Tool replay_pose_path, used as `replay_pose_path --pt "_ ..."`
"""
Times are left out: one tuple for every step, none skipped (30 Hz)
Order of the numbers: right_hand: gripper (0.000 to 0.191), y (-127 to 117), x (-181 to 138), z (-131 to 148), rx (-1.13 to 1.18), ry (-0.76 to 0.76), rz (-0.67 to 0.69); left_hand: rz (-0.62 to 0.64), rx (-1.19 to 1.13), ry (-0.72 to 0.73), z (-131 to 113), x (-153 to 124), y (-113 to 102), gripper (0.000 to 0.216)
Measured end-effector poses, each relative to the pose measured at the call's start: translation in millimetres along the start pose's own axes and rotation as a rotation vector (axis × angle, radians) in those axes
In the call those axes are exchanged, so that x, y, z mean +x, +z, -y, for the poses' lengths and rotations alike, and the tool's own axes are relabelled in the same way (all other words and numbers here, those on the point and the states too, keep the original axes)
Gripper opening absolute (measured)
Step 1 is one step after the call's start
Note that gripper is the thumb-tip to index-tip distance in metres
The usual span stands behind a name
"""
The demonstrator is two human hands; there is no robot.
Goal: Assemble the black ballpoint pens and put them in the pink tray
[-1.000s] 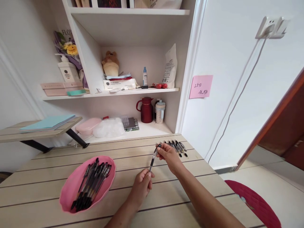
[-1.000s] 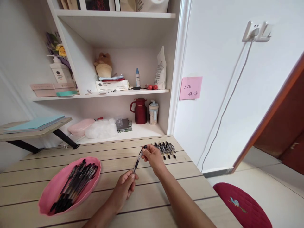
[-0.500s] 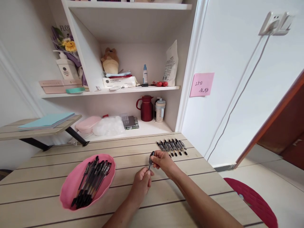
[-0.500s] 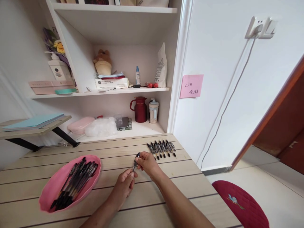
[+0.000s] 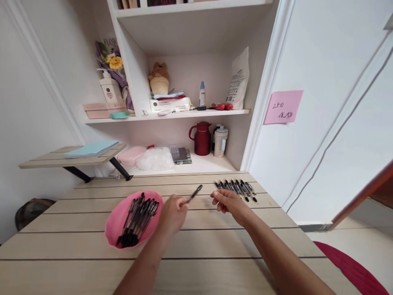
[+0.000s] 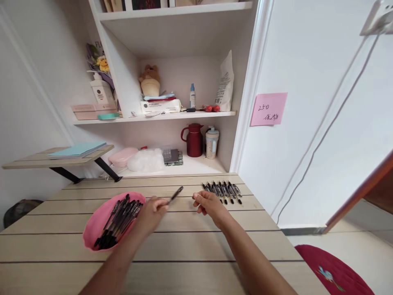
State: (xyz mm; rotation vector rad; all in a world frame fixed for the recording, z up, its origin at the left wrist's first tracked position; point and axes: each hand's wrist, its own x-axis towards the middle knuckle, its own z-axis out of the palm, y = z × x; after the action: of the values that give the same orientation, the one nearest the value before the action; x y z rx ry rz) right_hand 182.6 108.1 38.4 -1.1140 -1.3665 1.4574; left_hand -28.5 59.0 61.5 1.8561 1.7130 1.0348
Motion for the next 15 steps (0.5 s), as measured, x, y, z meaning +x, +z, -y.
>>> replay_pose_path --pt "0.034 -2.8 0.4 0.6 -0.011 0.002 -0.011 -0.008 0.143 -0.002 3.9 1.1 -20.4 0.015" --pt "0.033 -5.4 1.0 0.7 -0.022 0.003 -0.025 -0.011 0.268 -0.046 9.1 1.0 -39.8 0.015" --pt "0.033 -7.8 1.8 0.3 -0.032 0.004 -0.043 -0.001 0.383 -0.104 15.5 -0.3 -57.3 0.017" --pt "0.032 -10.2 2.7 -0.5 -0.042 0.007 -0.059 0.016 0.479 -0.166 22.7 -2.3 -72.0 0.021" --pt "0.031 -12.5 3.8 -1.6 -0.051 0.011 -0.071 0.031 0.553 -0.231 30.5 -4.8 -83.6 0.021" --pt "0.03 -15.0 5.0 -2.7 -0.059 0.014 -0.077 0.057 0.605 -0.27 38.6 -7.5 -92.1 0.021" --pt "0.028 -17.8 6.2 -3.8 -0.068 0.015 -0.082 0.069 0.643 -0.304 46.5 -10.1 -97.8 0.021" --pt "0.027 -21.2 7.4 -4.6 -0.082 0.012 -0.088 0.073 0.664 -0.327 53.8 -12.5 -101.1 0.019" --pt "0.026 -25.4 8.5 -5.0 -0.105 0.005 -0.1 0.063 0.669 -0.339 59.9 -14.5 -102.5 0.018" --pt "0.025 -30.2 9.3 -4.8 -0.143 -0.005 -0.123 0.037 0.66 -0.344 64.3 -16.1 -102.6 0.019" --pt "0.024 -35.5 9.9 -4.2 -0.203 -0.017 -0.163 0.007 0.636 -0.336 66.6 -17.4 -101.6 0.023" --pt "0.023 -40.9 10.1 -3.2 -0.291 -0.03 -0.218 -0.02 0.596 -0.313 66.4 -18.5 -99.6 0.029" --pt "0.022 -45.9 10.0 -2.2 -0.408 -0.044 -0.286 -0.039 0.544 -0.276 63.6 -19.4 -96.6 0.033" --pt "0.021 -50.0 9.7 -1.3 -0.547 -0.055 -0.356 -0.048 0.483 -0.227 58.4 -20.2 -92.3 0.034" --pt "0.02 -52.5 9.3 -1.1 -0.696 -0.059 -0.417 -0.046 0.408 -0.169 51.1 -21.2 -86.6 0.033"
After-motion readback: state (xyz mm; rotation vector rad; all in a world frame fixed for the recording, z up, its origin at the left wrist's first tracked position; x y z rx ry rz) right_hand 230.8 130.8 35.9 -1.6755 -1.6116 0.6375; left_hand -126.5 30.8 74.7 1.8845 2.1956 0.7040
